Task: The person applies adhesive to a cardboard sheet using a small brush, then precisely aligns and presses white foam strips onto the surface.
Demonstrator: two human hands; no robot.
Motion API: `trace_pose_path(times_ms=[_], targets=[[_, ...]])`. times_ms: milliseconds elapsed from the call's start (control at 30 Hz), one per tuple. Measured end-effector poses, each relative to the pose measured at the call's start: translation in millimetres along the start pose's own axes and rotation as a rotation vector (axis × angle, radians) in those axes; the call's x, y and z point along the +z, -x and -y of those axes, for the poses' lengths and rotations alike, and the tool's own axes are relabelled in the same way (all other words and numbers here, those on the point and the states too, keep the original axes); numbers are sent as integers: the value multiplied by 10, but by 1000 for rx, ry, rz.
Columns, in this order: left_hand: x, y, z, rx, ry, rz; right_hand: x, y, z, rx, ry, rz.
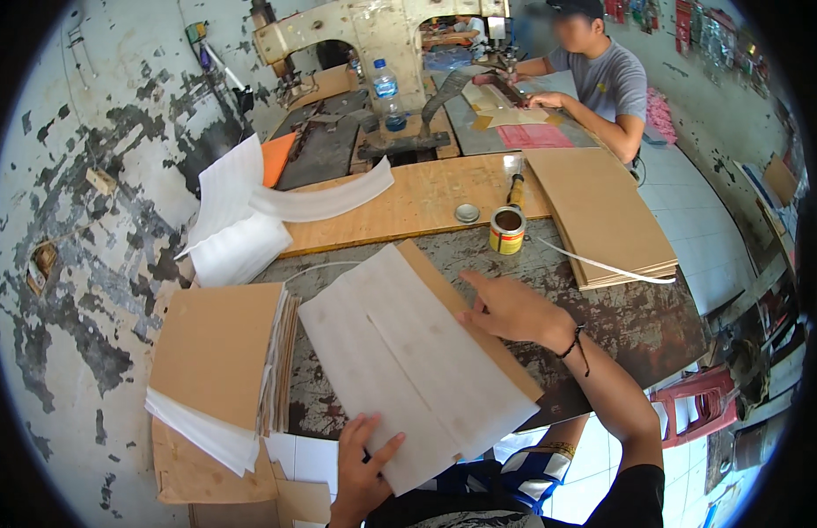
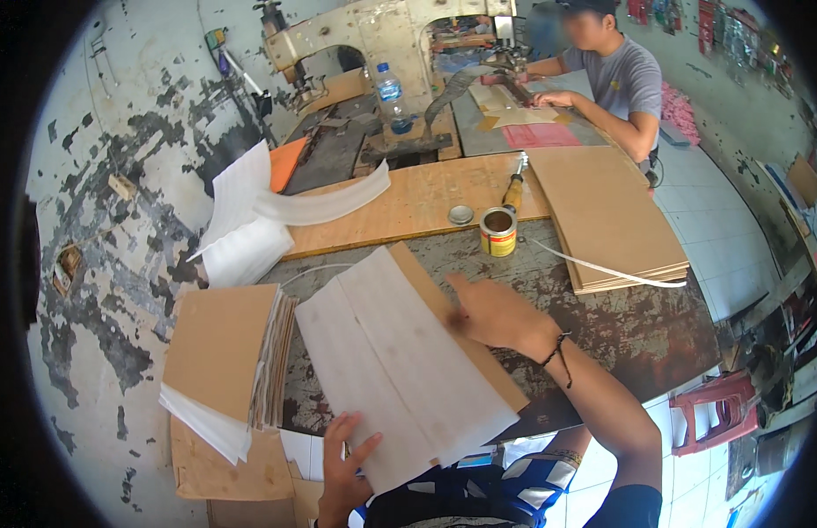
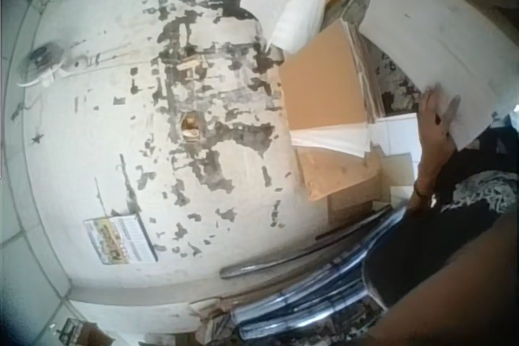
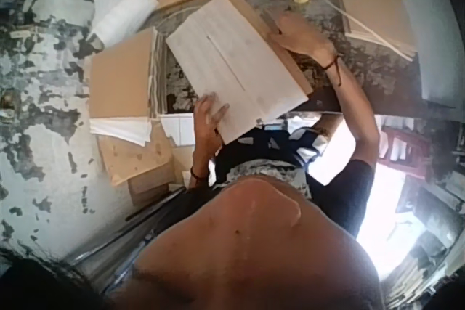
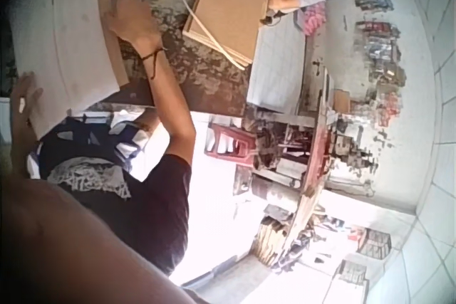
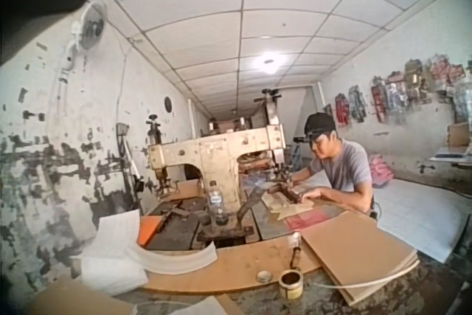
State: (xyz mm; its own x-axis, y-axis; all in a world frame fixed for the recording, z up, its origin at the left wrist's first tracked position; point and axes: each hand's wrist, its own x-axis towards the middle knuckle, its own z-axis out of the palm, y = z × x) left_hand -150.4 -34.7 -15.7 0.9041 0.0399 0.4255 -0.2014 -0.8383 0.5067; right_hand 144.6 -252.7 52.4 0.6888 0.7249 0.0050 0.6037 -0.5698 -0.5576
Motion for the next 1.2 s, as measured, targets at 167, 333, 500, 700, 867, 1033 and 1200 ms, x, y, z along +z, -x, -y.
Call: trace_pose_path(times_ms=[167, 333, 500, 700, 867, 1033, 1200], targets=[[-82, 239, 274, -58, -141, -153, 76, -29, 35, -5, 83, -64], [-28, 582, 590, -256, 25, -336, 114, -35, 75, -12, 80, -99], [-22, 550, 390, -1058, 932, -12, 135, -51, 27, -25, 7, -123], [-154, 375, 262, -1042, 830, 112, 116, -16, 85, -30, -39, -99], [-16, 404, 380, -1101, 1207, -71, 50, -17, 66, -48, -120, -81], [-101, 405, 392, -982, 1224, -81, 7, -7, 45, -37, -134, -38], [-164, 343, 460, -931, 1155, -69, -41, 22, 102, -72, -208, -21]])
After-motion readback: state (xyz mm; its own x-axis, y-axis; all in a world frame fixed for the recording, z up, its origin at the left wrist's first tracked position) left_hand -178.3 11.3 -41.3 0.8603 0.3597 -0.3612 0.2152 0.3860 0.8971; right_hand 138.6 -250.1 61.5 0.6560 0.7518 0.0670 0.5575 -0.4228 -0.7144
